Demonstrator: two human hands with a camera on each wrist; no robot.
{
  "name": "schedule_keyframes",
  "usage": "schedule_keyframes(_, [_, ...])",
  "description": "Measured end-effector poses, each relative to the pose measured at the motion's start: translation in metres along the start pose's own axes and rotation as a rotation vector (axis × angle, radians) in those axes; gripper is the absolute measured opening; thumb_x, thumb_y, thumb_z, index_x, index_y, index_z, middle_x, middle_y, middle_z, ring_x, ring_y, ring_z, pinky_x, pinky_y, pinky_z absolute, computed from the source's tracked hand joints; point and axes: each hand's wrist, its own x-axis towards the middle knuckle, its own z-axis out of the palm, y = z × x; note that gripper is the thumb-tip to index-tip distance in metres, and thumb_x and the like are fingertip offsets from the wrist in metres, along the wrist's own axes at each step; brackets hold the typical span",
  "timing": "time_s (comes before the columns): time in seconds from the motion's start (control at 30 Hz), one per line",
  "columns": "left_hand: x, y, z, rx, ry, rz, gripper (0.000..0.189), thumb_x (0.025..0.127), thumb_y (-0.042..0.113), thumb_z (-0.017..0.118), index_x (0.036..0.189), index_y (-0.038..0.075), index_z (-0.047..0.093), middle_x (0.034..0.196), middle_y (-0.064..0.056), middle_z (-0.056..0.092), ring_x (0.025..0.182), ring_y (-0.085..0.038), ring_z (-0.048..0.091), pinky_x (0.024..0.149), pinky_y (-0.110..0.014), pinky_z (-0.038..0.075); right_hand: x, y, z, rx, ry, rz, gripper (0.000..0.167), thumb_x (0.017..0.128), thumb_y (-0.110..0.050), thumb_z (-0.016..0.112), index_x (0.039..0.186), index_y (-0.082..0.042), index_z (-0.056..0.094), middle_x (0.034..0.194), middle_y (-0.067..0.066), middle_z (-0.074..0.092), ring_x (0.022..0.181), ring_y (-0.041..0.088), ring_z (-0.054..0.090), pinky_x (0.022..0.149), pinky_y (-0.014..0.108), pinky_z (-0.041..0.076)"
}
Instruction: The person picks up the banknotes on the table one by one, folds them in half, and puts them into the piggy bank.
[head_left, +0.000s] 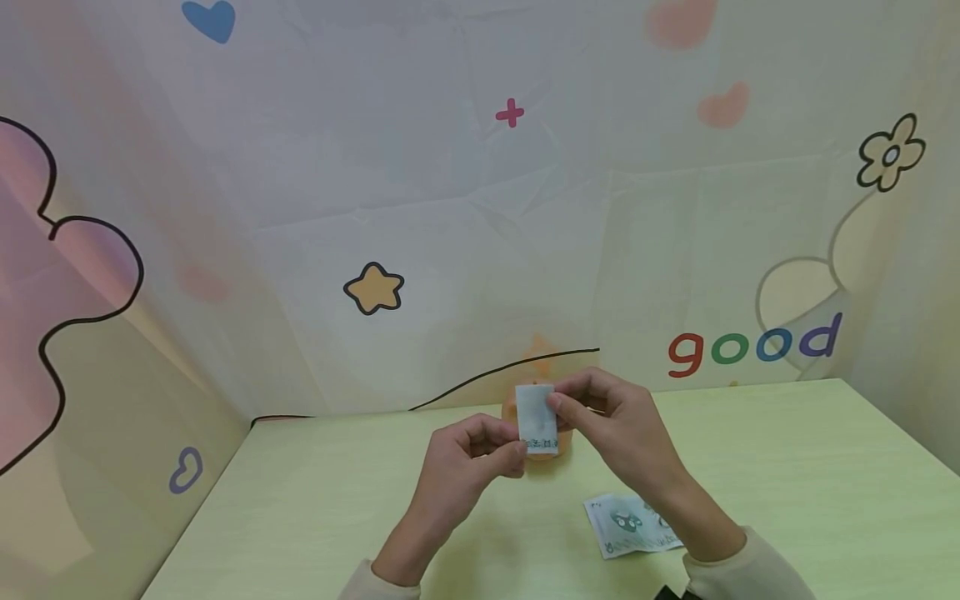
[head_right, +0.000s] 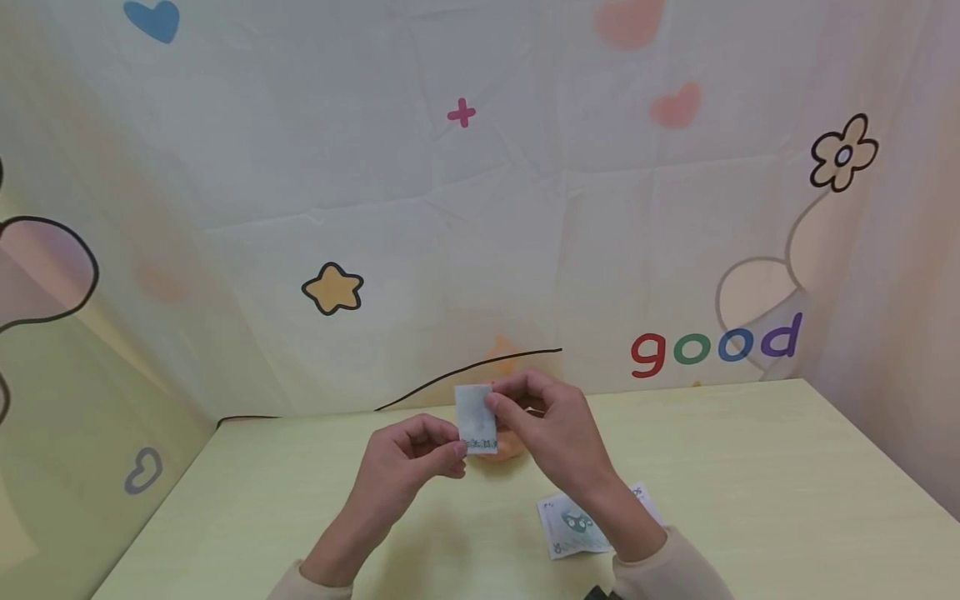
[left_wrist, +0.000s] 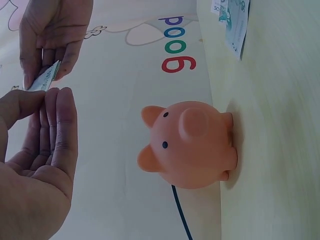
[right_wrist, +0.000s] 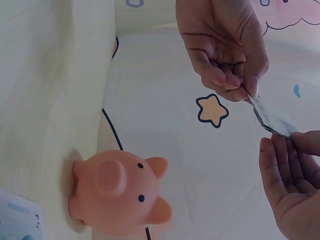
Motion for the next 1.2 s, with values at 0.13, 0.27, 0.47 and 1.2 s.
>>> schedule_keyframes(0.13, [0.0, -0.001, -0.001, 0.018, 0.002, 0.005, 0.014, 0.093, 0.001, 0.077, 0.102, -0.008, 0.073, 0.091, -0.013, 0.075, 0.075, -0.017, 0.073, 0.076, -0.034, 0.066, 0.0, 0.0, 0.0, 0.001, -0.003, 0.001, 0.013, 0.101, -0.01, 0.074, 0.109, 0.0, 0.074, 0.102, 0.01, 0.075, 0.084, 0.022, 0.076, 0.082, 0.03, 0.063])
schedule_keyframes(0.27, [0.0, 0.0, -0.001, 0.03, 0.019, 0.024, 0.013, 0.093, 0.002, 0.078, 0.102, -0.006, 0.074, 0.093, -0.013, 0.074, 0.078, -0.019, 0.073, 0.077, -0.035, 0.066, 0.001, 0.0, 0.0, 0.004, -0.004, 0.004, 0.013, 0.101, -0.009, 0.074, 0.109, 0.001, 0.073, 0.102, 0.011, 0.075, 0.084, 0.022, 0.076, 0.082, 0.03, 0.064])
schedule_keyframes(0.47, [-0.001, 0.003, -0.001, 0.018, 0.091, 0.067, 0.013, 0.095, 0.006, 0.079, 0.103, -0.005, 0.075, 0.095, -0.014, 0.074, 0.081, -0.022, 0.073, 0.079, -0.036, 0.066, -0.001, 0.001, 0.003, 0.003, -0.014, 0.031, 0.012, 0.101, -0.01, 0.074, 0.109, 0.0, 0.073, 0.103, 0.01, 0.074, 0.088, 0.022, 0.076, 0.084, 0.03, 0.063])
schedule_keyframes(1.2, [-0.002, 0.007, 0.001, 0.015, 0.166, 0.113, 0.01, 0.094, 0.004, 0.081, 0.099, -0.003, 0.076, 0.095, -0.014, 0.074, 0.078, -0.02, 0.073, 0.076, -0.035, 0.066, -0.003, 0.005, 0.012, -0.019, -0.008, -0.009, 0.009, 0.099, -0.009, 0.077, 0.105, -0.003, 0.075, 0.098, 0.006, 0.074, 0.091, 0.02, 0.073, 0.091, 0.027, 0.061])
